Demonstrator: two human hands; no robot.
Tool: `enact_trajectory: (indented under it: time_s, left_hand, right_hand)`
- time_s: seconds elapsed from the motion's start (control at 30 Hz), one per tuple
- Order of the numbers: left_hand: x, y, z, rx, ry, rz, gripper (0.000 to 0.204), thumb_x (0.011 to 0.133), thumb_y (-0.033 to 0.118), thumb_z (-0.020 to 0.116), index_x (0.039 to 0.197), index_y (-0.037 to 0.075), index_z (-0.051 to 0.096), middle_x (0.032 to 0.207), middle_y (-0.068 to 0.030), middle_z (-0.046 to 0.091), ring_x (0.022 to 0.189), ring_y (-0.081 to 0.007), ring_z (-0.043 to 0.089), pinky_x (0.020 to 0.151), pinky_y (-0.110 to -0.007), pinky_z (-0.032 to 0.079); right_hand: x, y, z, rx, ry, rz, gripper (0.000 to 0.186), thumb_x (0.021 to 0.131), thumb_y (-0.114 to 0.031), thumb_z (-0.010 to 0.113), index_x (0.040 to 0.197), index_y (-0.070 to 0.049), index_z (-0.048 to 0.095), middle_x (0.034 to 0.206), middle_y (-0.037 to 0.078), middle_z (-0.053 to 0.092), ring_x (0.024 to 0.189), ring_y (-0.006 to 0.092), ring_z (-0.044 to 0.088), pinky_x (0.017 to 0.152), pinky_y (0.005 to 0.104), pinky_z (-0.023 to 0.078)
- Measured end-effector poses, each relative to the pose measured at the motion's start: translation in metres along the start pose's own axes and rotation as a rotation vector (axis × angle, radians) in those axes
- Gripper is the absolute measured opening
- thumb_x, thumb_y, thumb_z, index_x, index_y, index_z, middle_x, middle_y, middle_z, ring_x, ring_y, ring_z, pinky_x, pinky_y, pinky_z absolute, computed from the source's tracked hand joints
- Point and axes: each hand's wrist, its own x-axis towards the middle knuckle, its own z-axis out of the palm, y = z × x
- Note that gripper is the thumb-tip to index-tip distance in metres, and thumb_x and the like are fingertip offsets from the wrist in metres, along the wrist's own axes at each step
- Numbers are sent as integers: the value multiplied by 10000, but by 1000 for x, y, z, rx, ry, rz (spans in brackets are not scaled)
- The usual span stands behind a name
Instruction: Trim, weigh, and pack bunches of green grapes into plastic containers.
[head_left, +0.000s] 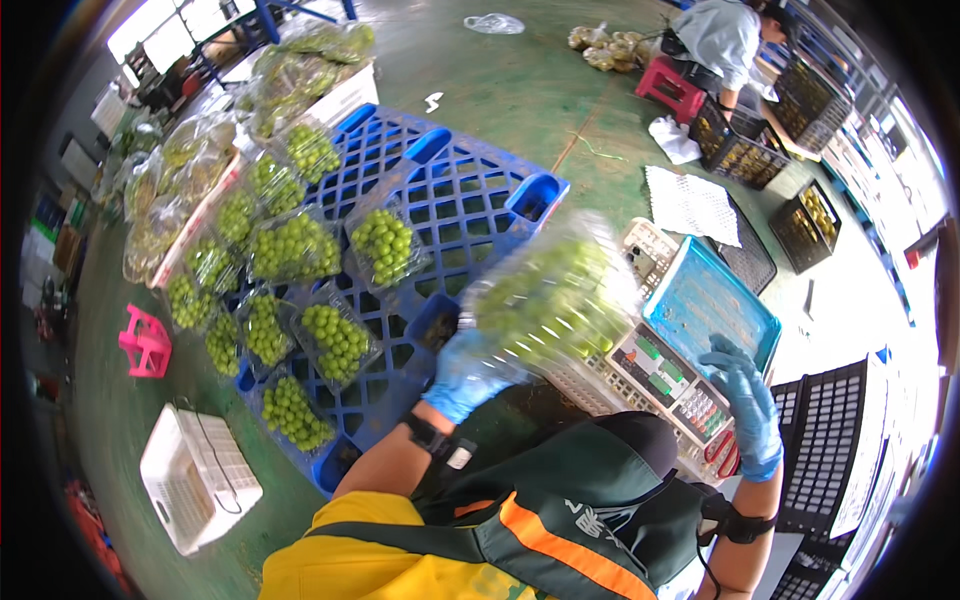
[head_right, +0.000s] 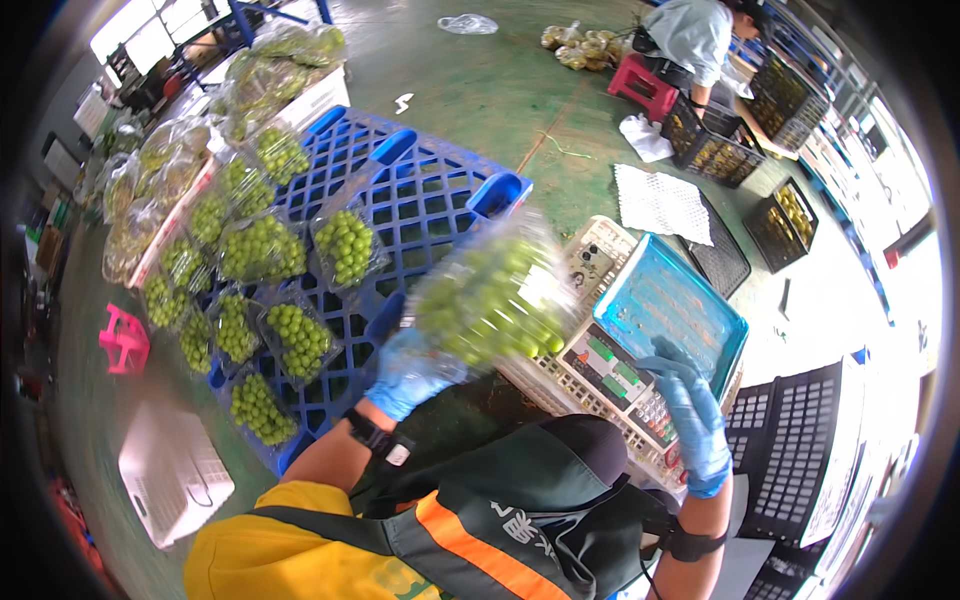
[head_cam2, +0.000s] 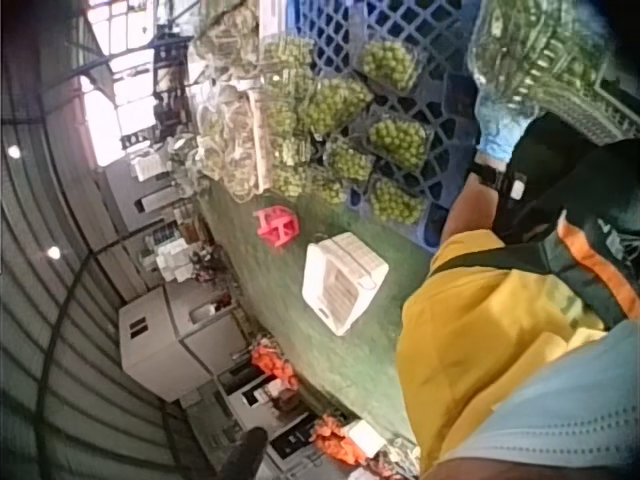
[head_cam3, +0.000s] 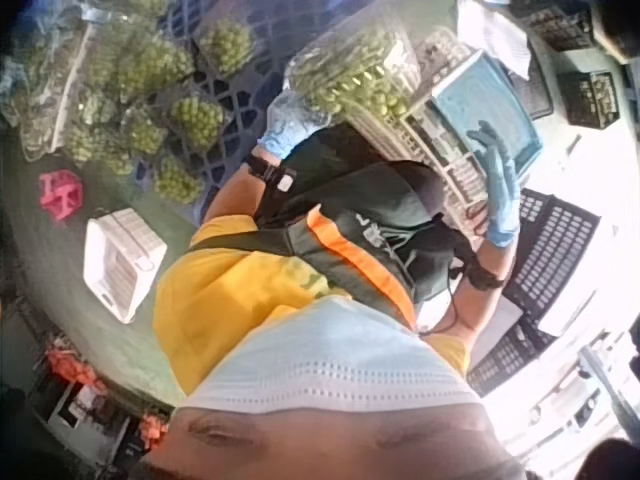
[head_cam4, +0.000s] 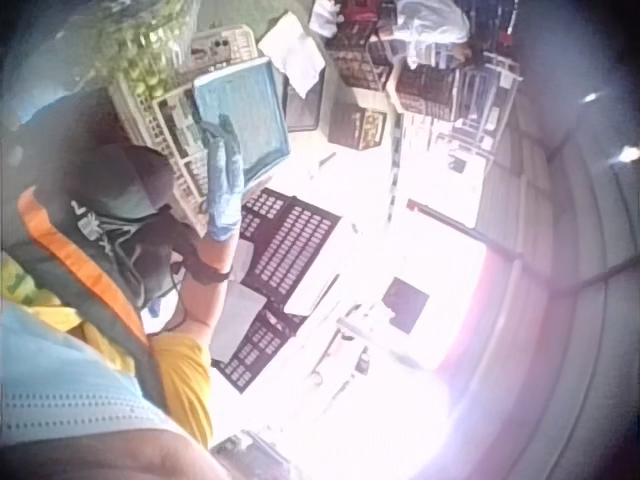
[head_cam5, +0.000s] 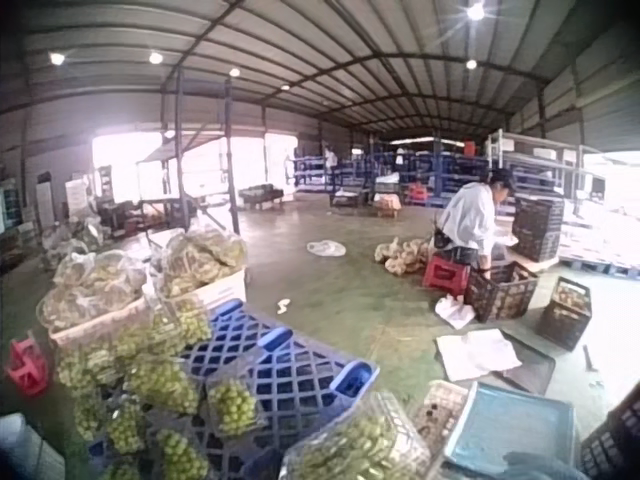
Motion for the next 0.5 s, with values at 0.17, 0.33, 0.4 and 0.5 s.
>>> enact_trajectory:
  time_s: [0.17, 0.33, 0.4, 0.5]
  left_hand:
    - [7, 97, -24, 227, 349, 548, 415, 771, 296, 589, 1109, 60, 538, 1092, -123, 564, 965, -302, 533, 839, -487, 443]
    - [28, 231, -75, 462, 310, 538, 473, 779, 252, 599, 1156, -15, 494, 1163, -171, 510, 1040, -278, 487, 855, -422, 445]
    - [33, 299, -103, 609, 517, 587, 475, 801, 254, 576, 1185, -9, 480, 1234, -153, 461, 1120, -277, 435, 893, -416, 437]
    - [17, 447, -112, 1071, 641, 830, 478, 834, 258, 542, 1229, 1, 460, 1340, -127, 387, 1240, -275, 357, 949, -407, 425]
  right_hand:
    - [-106, 48, -84, 90, 461, 372, 271, 916, -200, 467, 1096, -27, 571, 1082, 74, 590, 993, 160, 546, 836, 290, 436]
    - [-246, 75, -101, 194, 761, 629, 299, 881, -259, 546, 1071, -30, 572, 993, 42, 608, 875, 134, 553, 778, 266, 448]
    - [-273, 62, -90, 20, 791, 868, 341, 869, -326, 547, 1073, -55, 579, 965, 27, 602, 869, 132, 544, 767, 254, 438]
    - [-327, 84, -84, 177, 886, 890, 272, 856, -296, 558, 965, -54, 618, 941, 35, 618, 835, 125, 566, 745, 247, 442]
